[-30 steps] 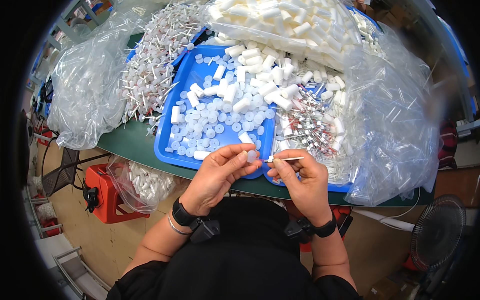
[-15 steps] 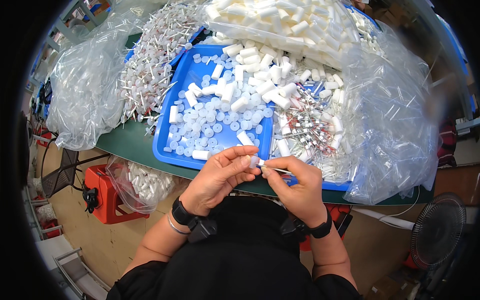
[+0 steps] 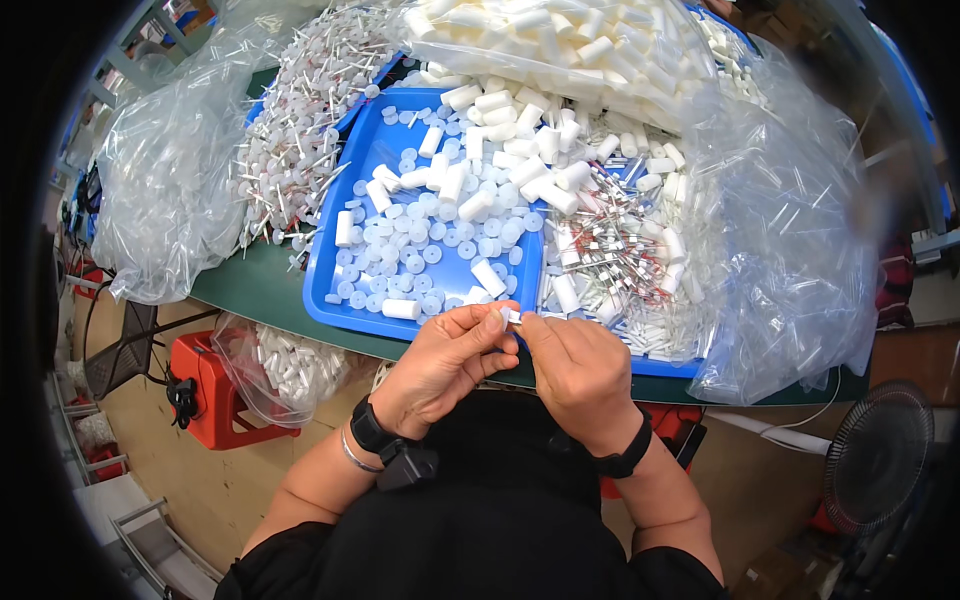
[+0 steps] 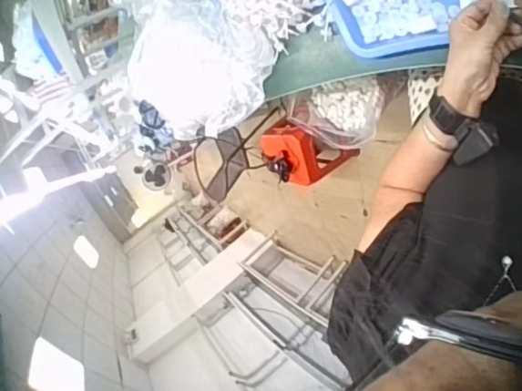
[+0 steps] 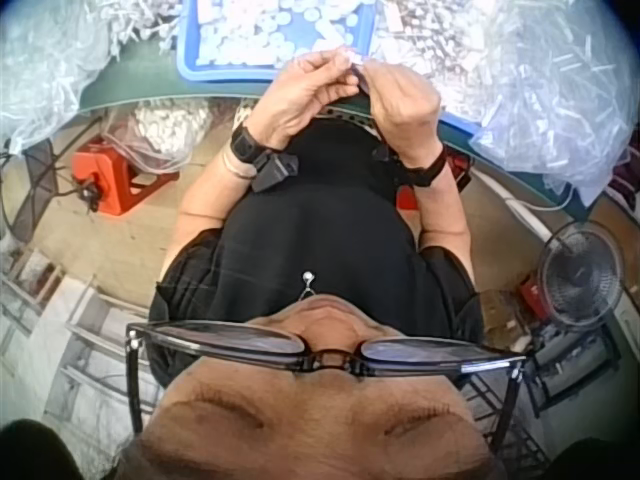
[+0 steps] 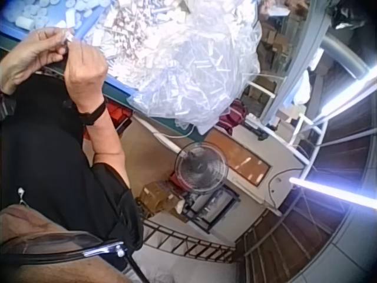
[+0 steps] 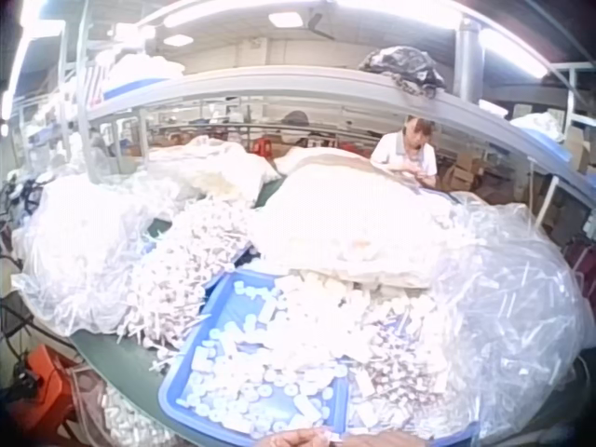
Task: The person repeatedly picks up small white cylindrical pieces and translucent circular discs from a blue tray. They insert the cylindrical pieces into the discs by hand and place the assembled units into a pile on the right side of the tray. The process is continuous and repetitive throughout the clip.
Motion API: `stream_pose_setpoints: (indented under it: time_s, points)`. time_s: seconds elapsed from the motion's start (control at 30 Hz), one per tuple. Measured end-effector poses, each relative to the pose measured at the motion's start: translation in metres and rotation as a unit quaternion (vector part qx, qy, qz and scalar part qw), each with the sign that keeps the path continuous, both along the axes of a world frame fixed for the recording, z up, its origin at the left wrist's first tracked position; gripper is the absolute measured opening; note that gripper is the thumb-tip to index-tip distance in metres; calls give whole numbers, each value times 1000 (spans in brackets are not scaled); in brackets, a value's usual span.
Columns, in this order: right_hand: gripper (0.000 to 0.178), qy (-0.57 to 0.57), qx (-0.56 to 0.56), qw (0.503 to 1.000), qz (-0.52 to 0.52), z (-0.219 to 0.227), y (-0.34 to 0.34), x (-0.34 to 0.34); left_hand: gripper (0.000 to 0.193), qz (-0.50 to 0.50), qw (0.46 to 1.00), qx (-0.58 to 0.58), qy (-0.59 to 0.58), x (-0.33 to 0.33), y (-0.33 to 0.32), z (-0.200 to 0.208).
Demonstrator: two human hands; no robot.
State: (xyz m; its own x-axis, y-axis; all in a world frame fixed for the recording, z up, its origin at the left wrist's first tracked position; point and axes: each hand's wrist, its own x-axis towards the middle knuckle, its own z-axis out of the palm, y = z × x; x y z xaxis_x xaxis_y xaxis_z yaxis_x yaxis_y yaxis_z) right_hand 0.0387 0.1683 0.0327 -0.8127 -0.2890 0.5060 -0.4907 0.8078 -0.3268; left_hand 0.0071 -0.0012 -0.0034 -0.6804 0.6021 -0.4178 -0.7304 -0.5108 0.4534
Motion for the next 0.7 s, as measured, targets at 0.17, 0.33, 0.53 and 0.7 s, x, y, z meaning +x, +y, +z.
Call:
stream_pose_setpoints:
  time_s: [0.17, 0.33, 0.53, 0.7]
  points:
    - [18, -79, -103, 992, -5, 1, 4, 2, 30, 9, 1000, -19, 19, -1, 1, 3]
    - [12, -163, -106, 972, -133, 27, 63, 4, 27, 98, 993, -33, 53, -11, -8, 8]
    - [6, -180, 152, 963, -131, 12, 92, 22, 29, 59, 997, -20, 35, -12, -5, 9]
    - [6, -172, 234, 948, -132, 0, 91, 18, 28, 49, 997, -39, 35, -9, 0, 8]
